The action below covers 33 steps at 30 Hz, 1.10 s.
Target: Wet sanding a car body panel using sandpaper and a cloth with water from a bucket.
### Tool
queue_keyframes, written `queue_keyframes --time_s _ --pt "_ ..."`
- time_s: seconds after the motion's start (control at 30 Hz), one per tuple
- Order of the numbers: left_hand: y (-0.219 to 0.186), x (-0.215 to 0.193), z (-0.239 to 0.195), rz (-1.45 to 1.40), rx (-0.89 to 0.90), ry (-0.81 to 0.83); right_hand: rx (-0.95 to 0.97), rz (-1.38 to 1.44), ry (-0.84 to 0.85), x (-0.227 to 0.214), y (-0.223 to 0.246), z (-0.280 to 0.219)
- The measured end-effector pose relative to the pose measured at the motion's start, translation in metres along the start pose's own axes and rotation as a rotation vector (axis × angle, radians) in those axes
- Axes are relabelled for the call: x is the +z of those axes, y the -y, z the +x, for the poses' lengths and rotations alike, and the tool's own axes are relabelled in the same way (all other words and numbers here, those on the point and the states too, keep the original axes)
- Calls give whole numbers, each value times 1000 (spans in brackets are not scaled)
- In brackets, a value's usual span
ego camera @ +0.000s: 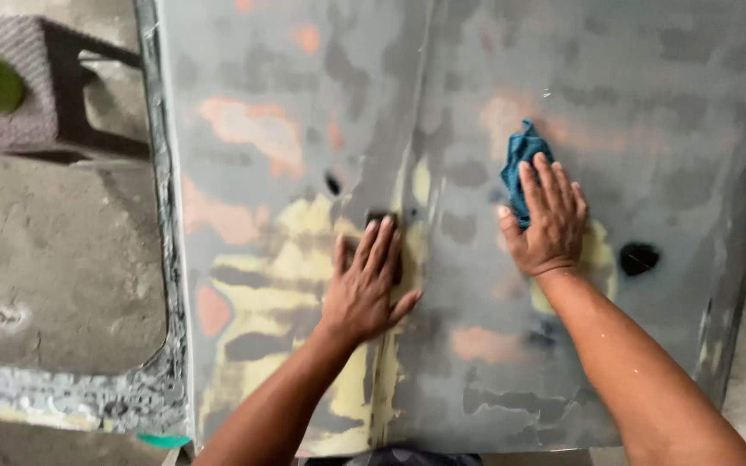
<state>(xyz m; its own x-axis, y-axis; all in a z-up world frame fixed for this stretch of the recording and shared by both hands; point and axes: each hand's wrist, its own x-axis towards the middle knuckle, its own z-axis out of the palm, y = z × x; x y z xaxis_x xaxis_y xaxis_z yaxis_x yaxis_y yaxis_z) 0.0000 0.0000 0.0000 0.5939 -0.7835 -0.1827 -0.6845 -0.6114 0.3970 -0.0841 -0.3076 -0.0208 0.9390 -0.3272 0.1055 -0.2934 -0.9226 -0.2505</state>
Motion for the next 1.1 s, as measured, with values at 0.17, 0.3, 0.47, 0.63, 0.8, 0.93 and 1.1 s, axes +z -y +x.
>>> queue_keyframes --time_s 0.17,0.3,0.47,0.63,0.8,0.93,1.1 --pt "6 -17 115 22 -2 -143 -12 -3 -9 0 0 2" --pt "8 -28 102 45 16 -158 15 15 18 1 0 2" --pt "34 -4 -21 34 -31 -52 1 -8 27 7 -10 12" --pt "93 -5 -55 113 -330 -106 117 -39 94 34 -6 103" --pt "105 -7 -49 19 -473 -258 -207 162 68 52 116 117" --pt "109 -5 -48 5 -468 -259 -528 222 217 81 172 -16" --pt "110 -11 -52 -2 -457 -241 -1011 222 355 45 101 -24"
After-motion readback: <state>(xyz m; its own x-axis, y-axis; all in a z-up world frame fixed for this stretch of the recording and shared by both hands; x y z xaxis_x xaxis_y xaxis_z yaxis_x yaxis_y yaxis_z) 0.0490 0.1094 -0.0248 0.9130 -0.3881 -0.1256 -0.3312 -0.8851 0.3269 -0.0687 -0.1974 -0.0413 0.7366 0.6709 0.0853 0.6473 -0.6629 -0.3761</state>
